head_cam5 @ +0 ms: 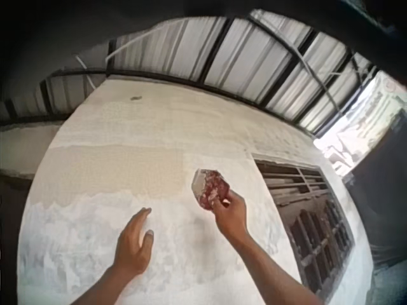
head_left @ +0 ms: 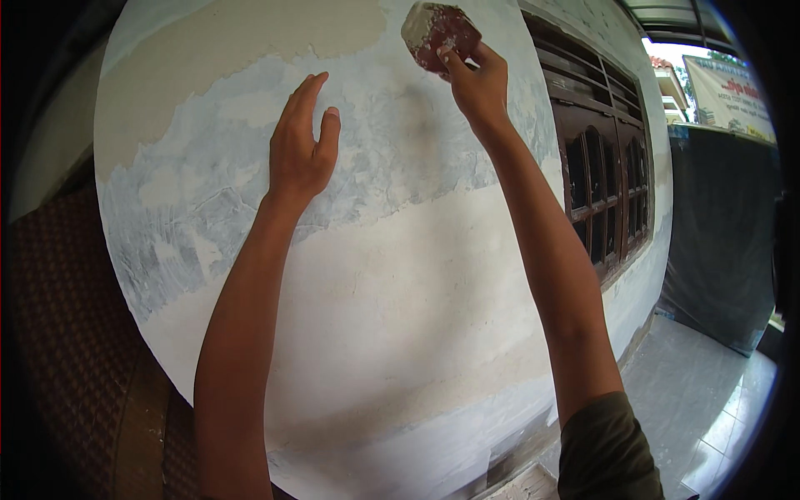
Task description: The person patches and smooths a wall by applying wall filler from a tray to the wall with a putty knife.
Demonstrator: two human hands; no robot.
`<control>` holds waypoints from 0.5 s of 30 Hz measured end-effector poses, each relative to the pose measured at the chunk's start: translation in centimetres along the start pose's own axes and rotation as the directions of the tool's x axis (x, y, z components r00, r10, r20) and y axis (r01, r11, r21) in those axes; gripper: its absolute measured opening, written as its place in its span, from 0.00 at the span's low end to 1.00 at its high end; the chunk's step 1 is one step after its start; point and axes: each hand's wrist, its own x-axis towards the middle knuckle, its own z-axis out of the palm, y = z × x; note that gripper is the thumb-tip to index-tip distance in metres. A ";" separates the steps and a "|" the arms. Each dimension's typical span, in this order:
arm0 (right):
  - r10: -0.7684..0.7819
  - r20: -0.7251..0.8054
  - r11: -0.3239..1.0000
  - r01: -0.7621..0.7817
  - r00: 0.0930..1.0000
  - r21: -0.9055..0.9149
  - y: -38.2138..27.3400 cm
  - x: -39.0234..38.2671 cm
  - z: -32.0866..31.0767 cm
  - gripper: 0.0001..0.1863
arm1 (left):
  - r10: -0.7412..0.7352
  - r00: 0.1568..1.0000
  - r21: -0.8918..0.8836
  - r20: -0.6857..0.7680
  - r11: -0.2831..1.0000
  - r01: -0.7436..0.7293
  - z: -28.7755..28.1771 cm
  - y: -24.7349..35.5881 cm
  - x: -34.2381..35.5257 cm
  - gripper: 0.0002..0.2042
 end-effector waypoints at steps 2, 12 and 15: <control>-0.068 -0.001 0.978 0.066 0.998 -0.198 -1.1 2.2 1.1 0.13 | -0.006 1.000 0.044 -0.017 0.999 0.006 0.2 -1.1 1.0 0.23; -0.513 0.171 0.576 0.485 0.841 -0.658 2.2 12.7 5.1 0.12 | 0.144 0.989 0.343 -0.019 0.930 -0.129 3.9 -2.8 3.2 0.24; -0.530 0.239 0.457 0.512 0.814 -0.728 2.4 14.3 6.9 0.12 | 0.144 0.990 0.360 -0.009 0.924 -0.131 3.4 -2.9 3.1 0.24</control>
